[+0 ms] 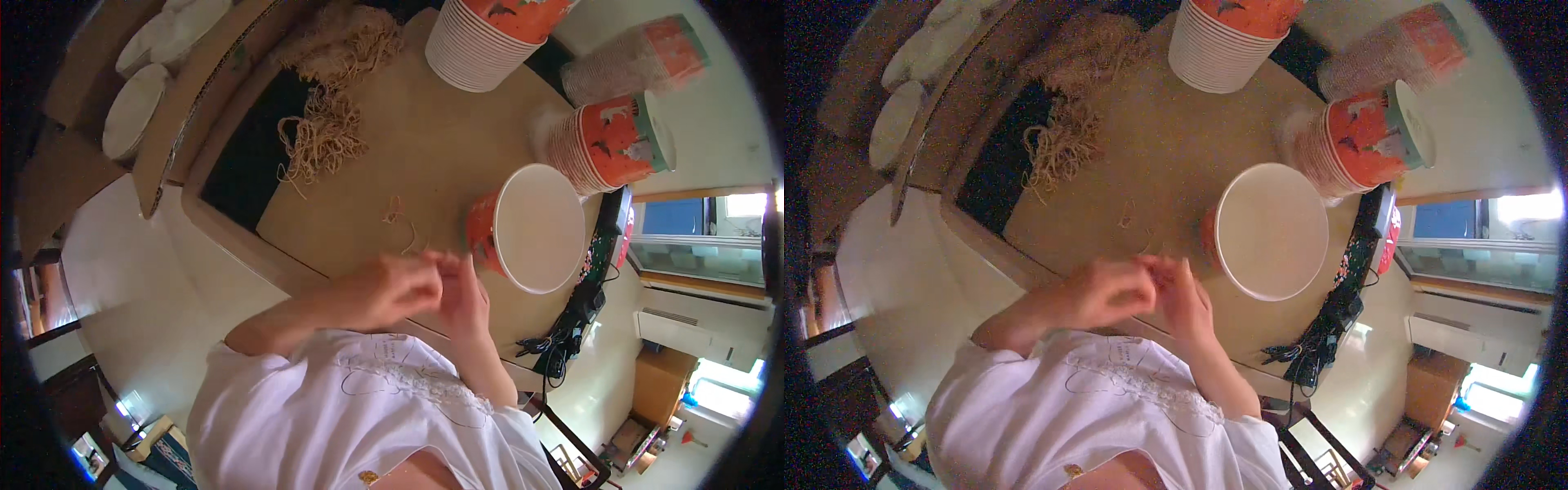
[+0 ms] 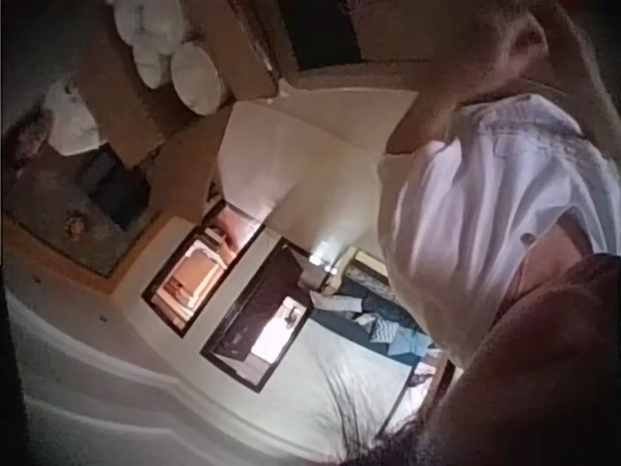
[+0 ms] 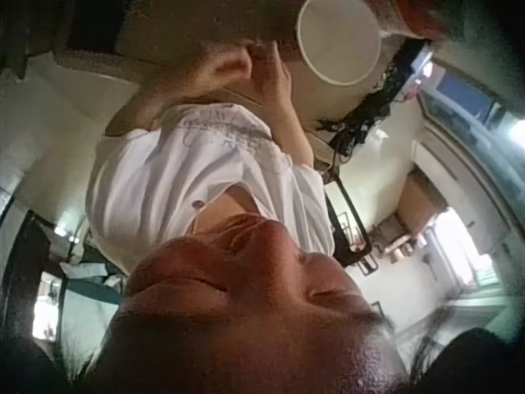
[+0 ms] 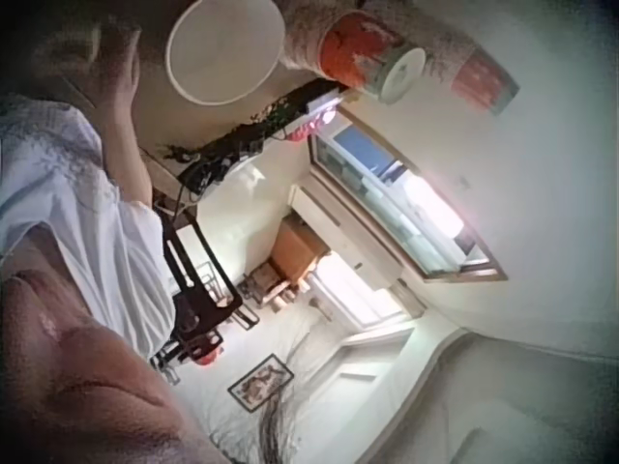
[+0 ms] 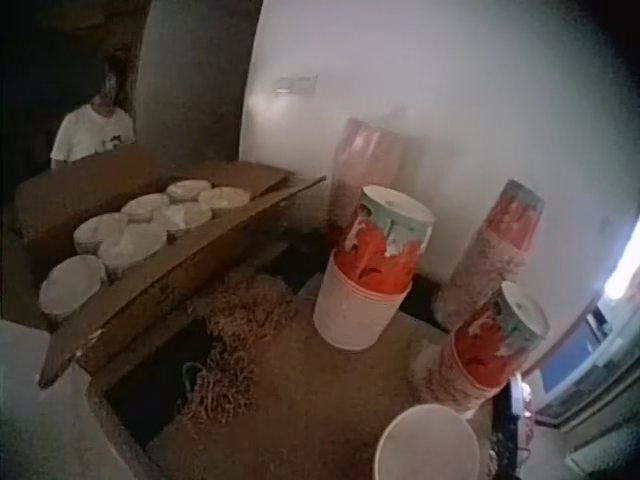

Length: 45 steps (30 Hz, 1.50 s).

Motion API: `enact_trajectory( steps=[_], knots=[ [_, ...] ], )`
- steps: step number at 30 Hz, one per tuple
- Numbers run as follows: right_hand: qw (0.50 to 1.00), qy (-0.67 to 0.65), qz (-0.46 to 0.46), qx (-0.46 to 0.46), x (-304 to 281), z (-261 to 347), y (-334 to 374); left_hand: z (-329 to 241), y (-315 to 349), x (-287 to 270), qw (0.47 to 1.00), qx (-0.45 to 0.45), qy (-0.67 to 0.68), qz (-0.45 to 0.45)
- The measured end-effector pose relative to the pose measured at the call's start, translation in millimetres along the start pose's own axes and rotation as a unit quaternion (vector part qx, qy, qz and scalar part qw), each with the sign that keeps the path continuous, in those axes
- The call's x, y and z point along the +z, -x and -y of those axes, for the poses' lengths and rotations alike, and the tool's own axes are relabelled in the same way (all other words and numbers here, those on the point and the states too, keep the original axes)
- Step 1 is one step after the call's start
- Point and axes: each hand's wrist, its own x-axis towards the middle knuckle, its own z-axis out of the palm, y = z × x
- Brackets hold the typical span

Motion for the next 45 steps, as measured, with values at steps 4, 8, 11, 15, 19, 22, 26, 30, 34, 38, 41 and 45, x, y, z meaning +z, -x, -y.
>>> enact_trajectory(
  steps=[4,8,11,15,19,22,26,30,34,38,41,45],
  knots=[
    [0.951,0.277,-0.113,-0.082,-4,0,35,17,21,29,0.985,-0.059,0.099,0.130],
    [0.976,0.130,-0.140,-0.107,12,23,54,41,27,36,0.974,-0.074,0.089,0.195],
    [0.939,0.293,-0.140,-0.112,10,33,65,70,11,44,0.992,0.067,-0.056,-0.094],
    [0.901,0.405,-0.141,-0.065,16,38,65,109,-11,6,0.958,-0.225,-0.179,-0.006],
    [0.899,0.402,-0.156,-0.080,9,35,68,117,-11,-49,0.922,-0.237,-0.112,-0.286],
    [0.879,0.432,-0.169,-0.110,7,37,63,54,-29,-68,0.875,-0.179,-0.387,-0.232],
    [0.873,0.452,-0.163,-0.090,6,36,65,0,-29,-21,0.982,-0.072,-0.116,-0.132],
    [0.826,0.530,-0.111,-0.157,10,33,62,-1,-29,33,0.999,0.040,0.006,-0.028],
    [0.837,0.517,-0.147,-0.101,3,38,73,9,-28,31,0.995,-0.048,0.084,0.030],
    [0.818,0.555,-0.137,-0.068,-8,41,77,-5,-38,21,0.984,-0.121,0.131,0.004],
    [0.788,0.580,-0.136,-0.158,-10,31,69,-13,-40,20,0.994,-0.079,0.075,0.010],
    [0.867,0.422,-0.161,-0.212,-4,18,56,-23,-43,27,0.998,-0.052,-0.007,0.019]
  ],
)
